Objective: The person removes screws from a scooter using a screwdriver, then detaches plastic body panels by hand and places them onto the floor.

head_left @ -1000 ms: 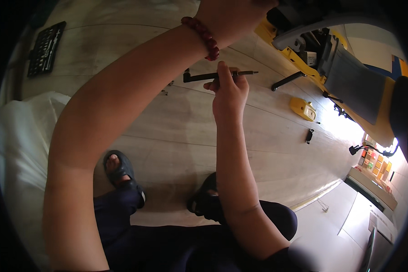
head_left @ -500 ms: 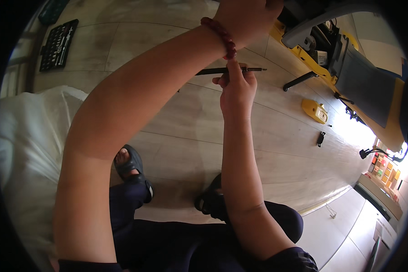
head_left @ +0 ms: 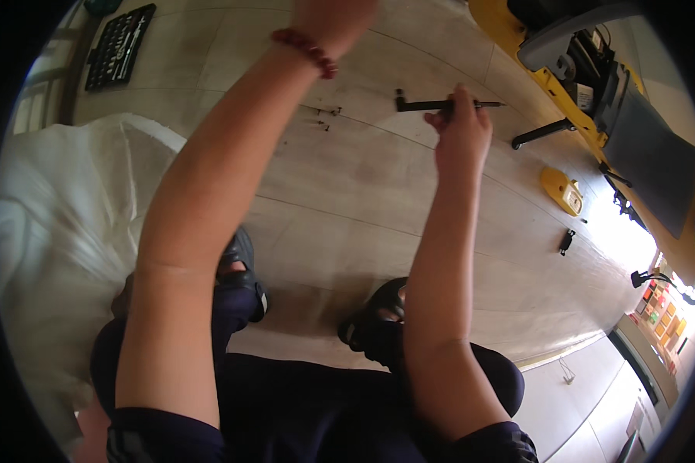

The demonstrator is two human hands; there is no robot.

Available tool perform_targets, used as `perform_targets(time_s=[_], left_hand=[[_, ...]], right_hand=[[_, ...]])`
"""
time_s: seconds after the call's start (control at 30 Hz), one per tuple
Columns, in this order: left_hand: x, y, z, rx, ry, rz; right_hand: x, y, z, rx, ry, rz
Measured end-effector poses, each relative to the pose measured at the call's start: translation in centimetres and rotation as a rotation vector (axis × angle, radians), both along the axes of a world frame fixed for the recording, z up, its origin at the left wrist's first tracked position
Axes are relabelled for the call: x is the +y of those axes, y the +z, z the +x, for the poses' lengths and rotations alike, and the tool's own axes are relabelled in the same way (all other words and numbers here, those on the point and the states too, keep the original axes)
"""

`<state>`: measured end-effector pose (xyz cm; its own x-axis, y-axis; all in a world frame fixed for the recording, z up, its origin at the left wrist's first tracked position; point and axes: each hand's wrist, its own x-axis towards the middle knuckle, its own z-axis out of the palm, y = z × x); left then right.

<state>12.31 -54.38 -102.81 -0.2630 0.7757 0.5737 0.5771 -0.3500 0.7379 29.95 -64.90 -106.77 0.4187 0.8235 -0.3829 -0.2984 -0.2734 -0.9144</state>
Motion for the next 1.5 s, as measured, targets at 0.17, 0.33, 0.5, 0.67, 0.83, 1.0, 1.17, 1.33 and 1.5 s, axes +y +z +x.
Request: perform_targets(time_s=[0.17, 0.33, 0.5, 0.67, 0.83, 1.0, 1.17, 1.33, 1.5], left_hand=[[-4.4, -10.2, -7.6, 0.258, -0.178, -0.569], [-8.6, -15.2, -7.0, 0.343, -0.345, -0.722], [-9.9, -17.2, -6.0, 0.463, -0.473, -0.87], [-9.1, -18.0, -6.1, 0.517, -0.506, -0.883], [-8.2, -18.6, -6.0, 0.605, -0.552, -0.782], [-6.7, -18.4, -6.9, 0.266, -0.415, -0.888], [-4.6, -11.3, -5.2, -0.079, -0.324, -0.744], [-3.9, 1.5, 2.4, -0.692, -0.582, -0.206], [-3.6, 12.8, 7.0, -1.147, -0.265, -0.562]], right_hand=[[1.1, -3.4, 4.5, -0.107, 0.04, -0.203], [1.7, -5.7, 7.3, -0.271, 0.248, -0.395], [1.8, -5.8, 8.2, -0.867, 0.83, -0.472], [-2.7, -6.0, 10.3, -0.955, 1.147, -0.427], [-6.3, -5.7, 12.6, -0.89, 1.164, -0.584], [-8.9, -8.6, 15.0, -0.638, 0.855, -0.612], [-9.4, -10.0, 15.2, -0.588, 0.932, -0.616], [-8.3, -9.7, 14.4, -0.534, 0.909, -0.551], [-7.0, -7.2, 12.9, -0.577, 0.981, -0.519]])
